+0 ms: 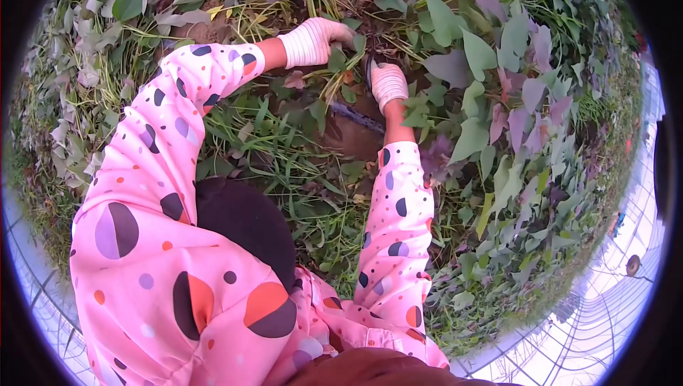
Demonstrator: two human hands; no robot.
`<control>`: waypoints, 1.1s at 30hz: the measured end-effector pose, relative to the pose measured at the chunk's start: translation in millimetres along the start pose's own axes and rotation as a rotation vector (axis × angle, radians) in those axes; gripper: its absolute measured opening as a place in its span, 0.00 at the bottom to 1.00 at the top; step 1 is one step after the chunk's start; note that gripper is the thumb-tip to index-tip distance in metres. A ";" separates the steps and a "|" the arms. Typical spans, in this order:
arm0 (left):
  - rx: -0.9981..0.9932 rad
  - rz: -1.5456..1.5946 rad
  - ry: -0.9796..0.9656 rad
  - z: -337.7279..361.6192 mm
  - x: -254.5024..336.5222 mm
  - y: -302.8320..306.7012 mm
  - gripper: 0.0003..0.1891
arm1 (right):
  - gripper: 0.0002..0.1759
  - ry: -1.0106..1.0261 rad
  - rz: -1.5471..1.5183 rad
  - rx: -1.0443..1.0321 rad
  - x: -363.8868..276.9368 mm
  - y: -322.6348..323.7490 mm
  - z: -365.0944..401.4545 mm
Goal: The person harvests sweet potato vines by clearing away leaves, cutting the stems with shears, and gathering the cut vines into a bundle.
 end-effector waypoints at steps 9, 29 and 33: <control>-0.214 -0.502 0.484 -98.7 2.0 8.8 0.14 | 0.26 -0.232 -0.219 0.058 -5.1 -5.0 28.1; 0.099 -0.077 0.287 -88.6 7.2 43.5 0.21 | 0.23 -0.218 -0.416 0.380 -26.5 -21.6 67.9; 0.058 -0.592 0.411 -105.7 13.8 3.3 0.17 | 0.24 -0.243 -0.412 0.330 -26.7 -21.5 65.0</control>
Point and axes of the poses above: each hand's wrist, its own z-axis away from the middle knuckle, its own y-axis out of the back of the hand, x = y × z, the point moved 8 cm from there along -z, towards the middle knuckle, and after that the axes turned 14 degrees about -x, right-handed, at the moved point
